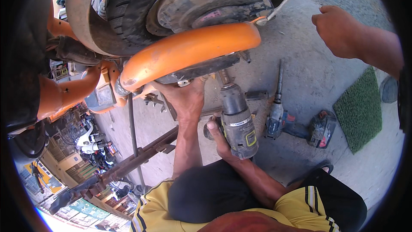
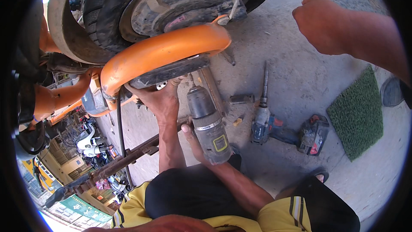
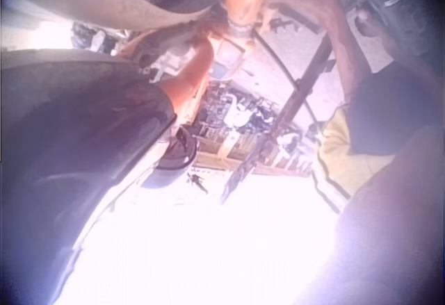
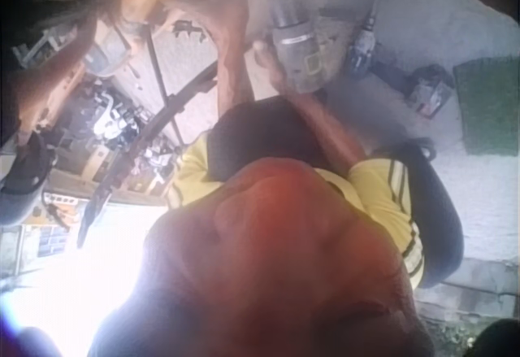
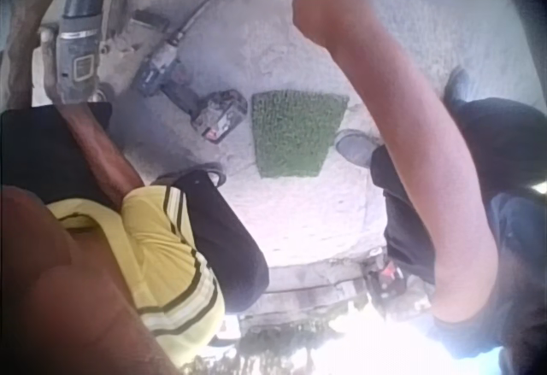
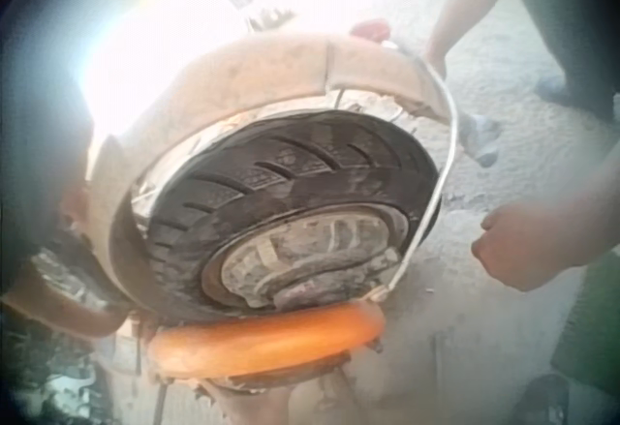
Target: The person selects a bolt from a tool tray, then uses a cordless impact driver to tighten bolts on the rear fender of an orange electric scooter. The person repeatedly positions the bolt and operates the tool on the same fastener area.
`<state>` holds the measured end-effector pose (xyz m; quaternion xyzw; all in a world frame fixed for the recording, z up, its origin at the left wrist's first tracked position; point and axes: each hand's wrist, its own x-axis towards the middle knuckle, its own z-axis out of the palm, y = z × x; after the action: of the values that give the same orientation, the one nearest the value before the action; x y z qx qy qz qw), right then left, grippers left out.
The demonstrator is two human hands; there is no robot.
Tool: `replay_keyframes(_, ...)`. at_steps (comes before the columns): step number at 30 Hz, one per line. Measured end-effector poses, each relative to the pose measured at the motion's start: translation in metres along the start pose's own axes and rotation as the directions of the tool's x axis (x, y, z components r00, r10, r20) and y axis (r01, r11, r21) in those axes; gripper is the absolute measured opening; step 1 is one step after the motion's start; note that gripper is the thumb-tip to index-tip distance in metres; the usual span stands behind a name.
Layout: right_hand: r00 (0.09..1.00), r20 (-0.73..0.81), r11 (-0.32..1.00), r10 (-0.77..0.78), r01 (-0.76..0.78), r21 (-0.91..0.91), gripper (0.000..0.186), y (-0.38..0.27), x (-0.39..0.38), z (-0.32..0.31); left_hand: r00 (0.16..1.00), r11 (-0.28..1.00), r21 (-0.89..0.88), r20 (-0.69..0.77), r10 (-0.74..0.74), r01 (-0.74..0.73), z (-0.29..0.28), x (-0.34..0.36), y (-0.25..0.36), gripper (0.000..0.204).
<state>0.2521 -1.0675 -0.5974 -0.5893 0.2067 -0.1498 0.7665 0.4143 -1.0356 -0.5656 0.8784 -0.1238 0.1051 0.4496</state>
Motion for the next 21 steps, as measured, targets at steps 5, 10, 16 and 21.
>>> replay_keyframes(5, 1.0, -0.016, 1.0, -0.003, 0.003, -0.008, 0.038, 0.0003, 0.0002, -0.0014, 1.0, 0.998, -0.058, -0.009, -0.028, 0.028, 0.0038, 0.0008, 0.005, 0.125)
replay_keyframes(10, 0.999, -0.032, 1.0, -0.016, 0.016, -0.01, 0.037, 0.0012, 0.0024, 0.0018, 1.0, 0.998, -0.056, -0.028, 0.0, -0.002, 0.0067, 0.0016, 0.0046, 0.124)
replay_keyframes(16, 0.999, -0.044, 1.0, -0.024, 0.024, -0.009, 0.037, 0.0008, 0.0035, 0.0048, 1.0, 0.996, -0.088, -0.03, -0.003, 0.0, 0.0075, 0.0018, 0.0077, 0.123)
replay_keyframes(21, 0.998, -0.059, 0.999, -0.033, 0.032, -0.014, 0.036, 0.0004, 0.0055, 0.0042, 1.0, 0.994, -0.105, -0.026, 0.0, -0.003, 0.0068, 0.0016, 0.0055, 0.123)
